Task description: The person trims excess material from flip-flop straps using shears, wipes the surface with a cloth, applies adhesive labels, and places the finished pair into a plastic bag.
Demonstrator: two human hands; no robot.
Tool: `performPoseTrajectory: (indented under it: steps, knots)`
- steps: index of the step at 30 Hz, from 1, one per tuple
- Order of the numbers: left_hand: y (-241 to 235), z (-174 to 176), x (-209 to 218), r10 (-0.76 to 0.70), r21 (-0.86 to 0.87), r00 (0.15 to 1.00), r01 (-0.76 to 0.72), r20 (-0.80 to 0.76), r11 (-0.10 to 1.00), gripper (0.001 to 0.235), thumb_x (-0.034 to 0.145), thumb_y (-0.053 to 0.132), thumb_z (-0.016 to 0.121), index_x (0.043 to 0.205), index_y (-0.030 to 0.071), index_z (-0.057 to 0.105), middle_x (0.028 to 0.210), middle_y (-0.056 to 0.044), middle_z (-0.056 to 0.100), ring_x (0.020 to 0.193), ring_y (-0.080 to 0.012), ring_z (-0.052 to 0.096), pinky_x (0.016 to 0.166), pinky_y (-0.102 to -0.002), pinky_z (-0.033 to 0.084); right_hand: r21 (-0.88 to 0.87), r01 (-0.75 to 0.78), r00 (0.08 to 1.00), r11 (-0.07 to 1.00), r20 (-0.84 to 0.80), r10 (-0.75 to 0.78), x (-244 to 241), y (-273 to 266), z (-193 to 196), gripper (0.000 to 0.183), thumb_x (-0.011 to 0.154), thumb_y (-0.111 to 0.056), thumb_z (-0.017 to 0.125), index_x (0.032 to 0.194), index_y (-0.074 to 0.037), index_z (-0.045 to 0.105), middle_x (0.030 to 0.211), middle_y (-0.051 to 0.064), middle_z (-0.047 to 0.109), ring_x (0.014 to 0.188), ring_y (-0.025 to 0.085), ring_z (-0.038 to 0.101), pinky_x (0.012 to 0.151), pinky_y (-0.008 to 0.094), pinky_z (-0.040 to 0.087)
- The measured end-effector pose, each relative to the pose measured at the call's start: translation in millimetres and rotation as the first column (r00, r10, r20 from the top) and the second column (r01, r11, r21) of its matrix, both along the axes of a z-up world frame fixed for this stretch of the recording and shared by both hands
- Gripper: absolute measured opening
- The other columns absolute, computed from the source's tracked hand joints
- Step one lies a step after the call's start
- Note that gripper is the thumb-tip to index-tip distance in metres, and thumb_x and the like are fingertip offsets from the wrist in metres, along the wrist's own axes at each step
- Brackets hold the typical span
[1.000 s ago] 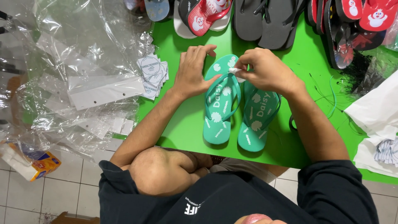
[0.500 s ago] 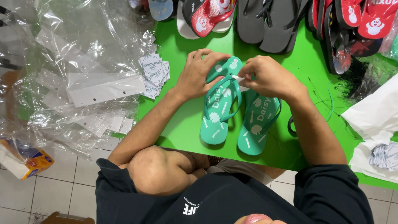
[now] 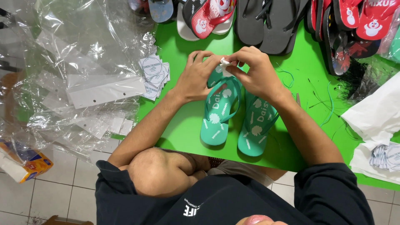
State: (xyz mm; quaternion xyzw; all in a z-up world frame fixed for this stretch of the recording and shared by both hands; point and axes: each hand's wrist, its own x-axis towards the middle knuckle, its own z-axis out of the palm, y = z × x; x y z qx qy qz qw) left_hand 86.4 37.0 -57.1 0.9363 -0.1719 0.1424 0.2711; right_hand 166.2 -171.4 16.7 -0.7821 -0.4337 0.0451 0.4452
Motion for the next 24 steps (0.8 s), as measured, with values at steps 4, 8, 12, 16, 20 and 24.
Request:
performPoseTrajectory:
  steps: [4,8,12,16,20,24]
  knots:
    - [-1.8,12.0,-6.0,-0.010,-0.013,1.000,0.010,0.021,1.000,0.114,0.074,0.082,0.072,0.159,0.015,0.034,0.133,-0.003,0.064,0.127,-0.0239,0.050,0.116,-0.058,0.028,0.024,0.004,1.000,1.000,0.028,-0.005,-3.1,2.7,-3.3,0.011,0.096,-0.006,0.081,0.104,-0.011,0.075,0.087,0.000,0.065,0.081,0.020,0.061,0.078,0.034,0.049]
    - [-3.7,17.3,-8.1,0.006,-0.106,0.998,-0.012,-0.060,0.994,0.139,0.065,0.083,0.081,0.164,0.007,0.018,0.137,-0.001,0.066,0.130,-0.0228,0.049,0.121,-0.061,0.025,-0.060,-0.034,0.991,0.998,-0.128,0.026,-7.6,3.2,7.2,0.009,0.093,-0.004,0.076,0.101,-0.009,0.074,0.083,0.004,0.068,0.079,0.022,0.059,0.073,0.036,0.047]
    - [-5.4,19.6,-9.2,0.008,-0.132,0.997,-0.019,-0.083,0.991,0.141,0.062,0.075,0.087,0.164,0.006,0.017,0.138,-0.001,0.066,0.132,-0.0230,0.048,0.122,-0.064,0.023,-0.211,-0.120,0.975,0.970,-0.209,0.075,-5.6,5.0,17.6,0.015,0.089,-0.004,0.070,0.100,-0.011,0.077,0.082,0.008,0.068,0.077,0.025,0.056,0.071,0.041,0.048]
    - [-5.7,16.6,-8.4,0.000,-0.123,0.997,-0.010,-0.080,0.992,0.141,0.062,0.070,0.089,0.164,0.007,0.017,0.138,-0.001,0.066,0.131,-0.0224,0.048,0.121,-0.064,0.023,-0.233,-0.161,0.978,0.959,-0.166,0.124,-0.6,7.5,1.9,0.012,0.086,-0.006,0.071,0.095,-0.012,0.078,0.080,0.009,0.067,0.075,0.024,0.057,0.069,0.042,0.049]
    - [-7.4,13.8,-9.2,0.029,-0.100,0.996,-0.037,-0.080,0.994,0.144,0.059,0.071,0.088,0.164,0.007,0.014,0.137,0.000,0.066,0.130,-0.0215,0.049,0.122,-0.066,0.024,-0.188,-0.001,0.969,0.982,0.242,0.047,2.4,8.3,-18.4,0.011,0.093,-0.010,0.077,0.097,-0.020,0.078,0.082,0.000,0.063,0.080,0.021,0.055,0.068,0.037,0.045]
    - [-8.9,13.1,-9.3,0.041,-0.129,0.996,-0.051,-0.075,0.990,0.148,0.054,0.064,0.093,0.164,0.003,0.014,0.137,-0.006,0.066,0.130,-0.0254,0.050,0.122,-0.068,0.024,-0.008,0.106,0.897,0.994,0.432,-0.092,8.1,7.2,-32.9,0.015,0.095,-0.008,0.081,0.102,-0.020,0.075,0.089,-0.006,0.064,0.080,0.016,0.055,0.068,0.032,0.045]
